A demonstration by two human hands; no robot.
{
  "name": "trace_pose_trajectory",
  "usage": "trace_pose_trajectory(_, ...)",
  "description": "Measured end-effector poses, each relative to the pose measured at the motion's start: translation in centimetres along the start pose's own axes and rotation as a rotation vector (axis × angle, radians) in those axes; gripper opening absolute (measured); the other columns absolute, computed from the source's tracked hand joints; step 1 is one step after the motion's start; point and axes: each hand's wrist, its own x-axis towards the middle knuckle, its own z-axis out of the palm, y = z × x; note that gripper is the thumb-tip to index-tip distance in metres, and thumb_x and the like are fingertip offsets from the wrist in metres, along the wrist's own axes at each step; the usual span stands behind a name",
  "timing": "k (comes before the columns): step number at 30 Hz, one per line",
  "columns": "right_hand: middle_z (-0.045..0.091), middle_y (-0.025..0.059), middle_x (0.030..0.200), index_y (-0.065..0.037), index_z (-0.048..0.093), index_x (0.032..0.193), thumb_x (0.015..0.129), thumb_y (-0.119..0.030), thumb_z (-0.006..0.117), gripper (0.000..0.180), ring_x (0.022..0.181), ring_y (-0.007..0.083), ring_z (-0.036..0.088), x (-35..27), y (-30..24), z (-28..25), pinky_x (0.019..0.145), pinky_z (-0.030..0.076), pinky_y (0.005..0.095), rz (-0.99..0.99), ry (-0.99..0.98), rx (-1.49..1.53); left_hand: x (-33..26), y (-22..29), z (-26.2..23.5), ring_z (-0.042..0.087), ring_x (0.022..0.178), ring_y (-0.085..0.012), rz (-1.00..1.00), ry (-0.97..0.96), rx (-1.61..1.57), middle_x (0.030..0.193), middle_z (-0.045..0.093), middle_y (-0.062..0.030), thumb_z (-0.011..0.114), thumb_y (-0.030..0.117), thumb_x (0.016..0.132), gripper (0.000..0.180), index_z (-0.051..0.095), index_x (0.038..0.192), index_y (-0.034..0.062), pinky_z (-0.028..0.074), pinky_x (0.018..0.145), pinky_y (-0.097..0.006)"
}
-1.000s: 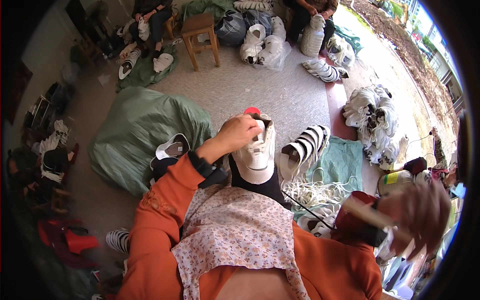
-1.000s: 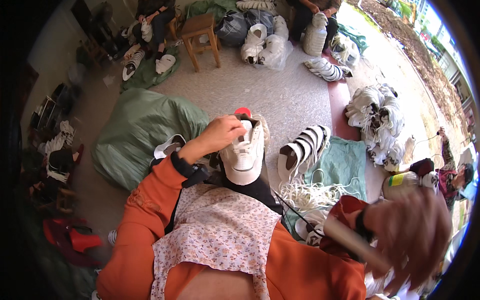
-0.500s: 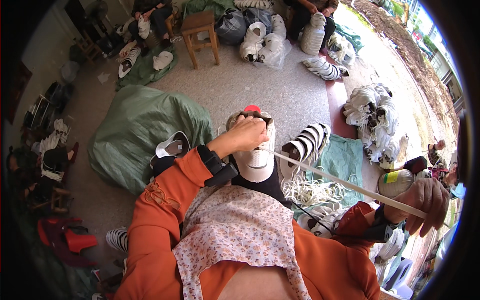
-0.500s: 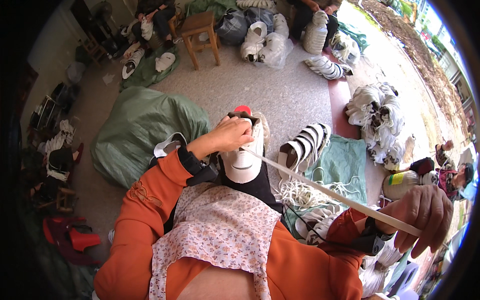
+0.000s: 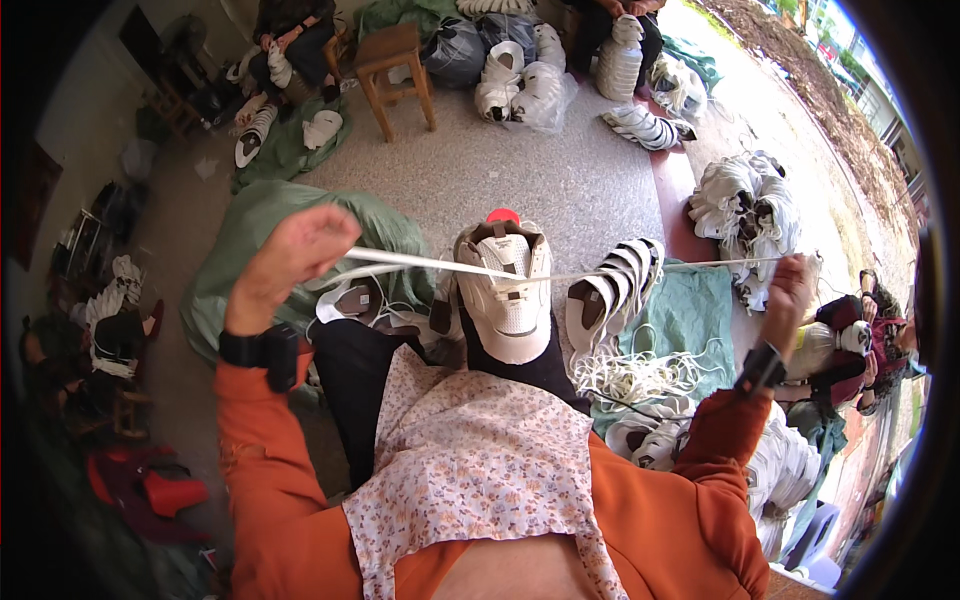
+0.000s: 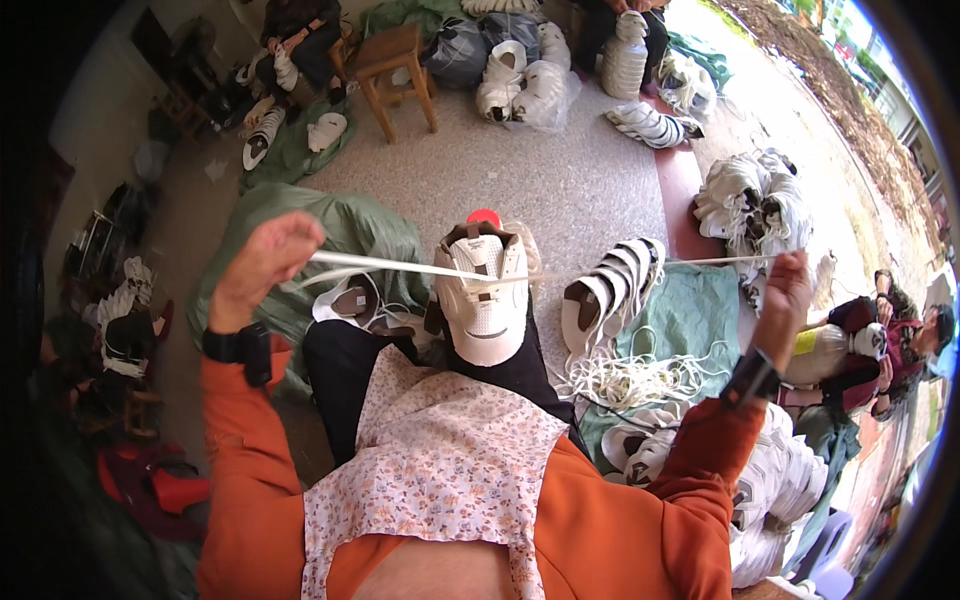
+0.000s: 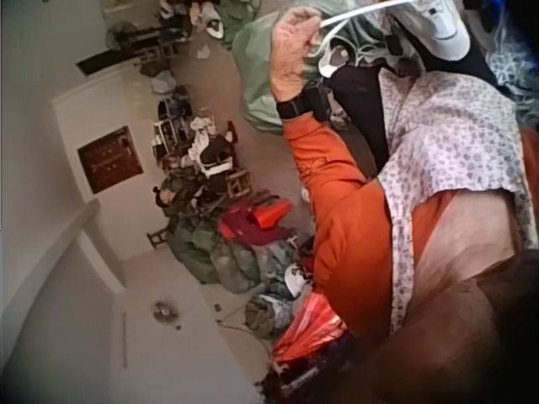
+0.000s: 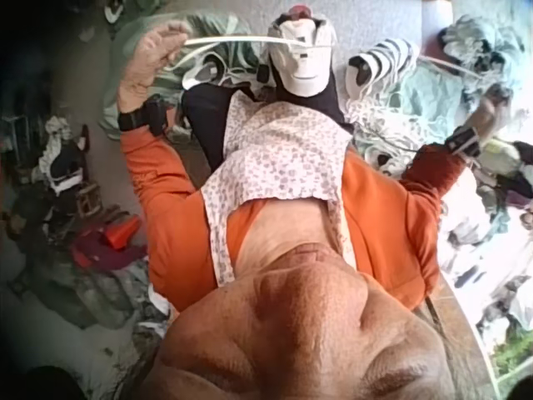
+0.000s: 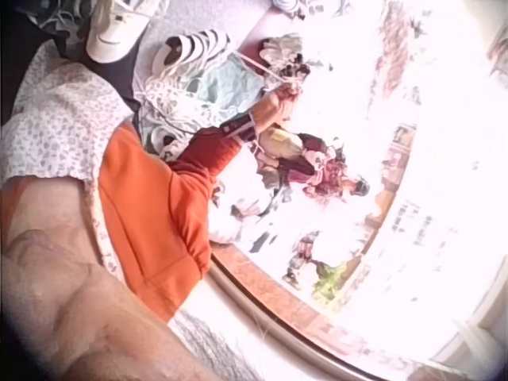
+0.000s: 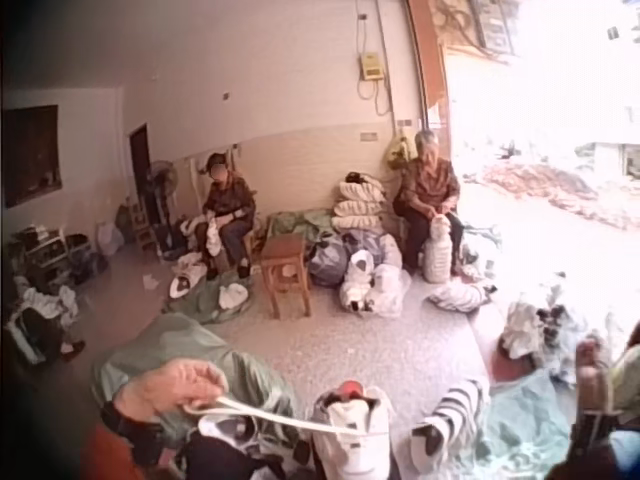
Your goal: Lacing white athletic shoes in a workshop setting.
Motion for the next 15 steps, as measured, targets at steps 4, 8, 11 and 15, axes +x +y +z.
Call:
trace_pose_trajectory(4,0.060,0.0055,0.072,-0.002,0.062,0.091,0.091,-0.012,0.063,0.010,0.059,0.0154,0.060,0.4,9.0,-1.7,0.067,0.059,0.0330,-0.115,0.443,-0.330,-4.4,-2.9,-4.9,0.049,0.055,-0.0008,-0.271,0.174,0.238,0.070,0.057,0.0029,0.068,0.014,0.086,0.013,0.064,0.093,0.0036,0.034,0.045,-0.016)
trace_pose_trajectory(8,0.060,0.0029,0.075,-0.002,0.068,0.101,0.090,-0.018,0.065,0.019,0.056,0.0093,0.056,-5.4,18.3,4.0,0.052,0.051,0.0234,0.004,-0.080,-0.763,-4.7,-6.6,-3.3,0.062,0.071,-0.0209,-0.285,0.263,1.215,0.076,0.064,-0.0085,0.069,0.016,0.080,0.016,0.066,0.087,0.0021,0.049,0.064,-0.033)
trace_pose_trajectory(11,0.064,0.0036,0.083,-0.003,0.066,0.103,0.093,-0.010,0.059,0.014,0.064,0.0093,0.059,-10.0,23.1,8.2,0.057,0.050,0.0234,0.274,-0.409,-0.834,0.0,-7.5,2.1,0.062,0.084,-0.0268,0.062,0.041,0.789,0.089,0.064,-0.0124,0.065,0.015,0.082,0.018,0.066,0.094,0.0020,0.049,0.076,-0.035)
trace_pose_trajectory(15,0.057,0.0020,0.095,-0.003,0.065,0.095,0.090,-0.006,0.061,0.007,0.081,0.0120,0.054,-12.3,25.8,10.8,0.068,0.045,0.0251,0.256,-0.779,-0.988,7.1,-7.0,11.9,0.062,0.086,-0.0278,0.482,-0.015,0.578,0.093,0.063,-0.0130,0.064,0.013,0.084,0.018,0.066,0.097,0.0010,0.049,0.077,-0.036)
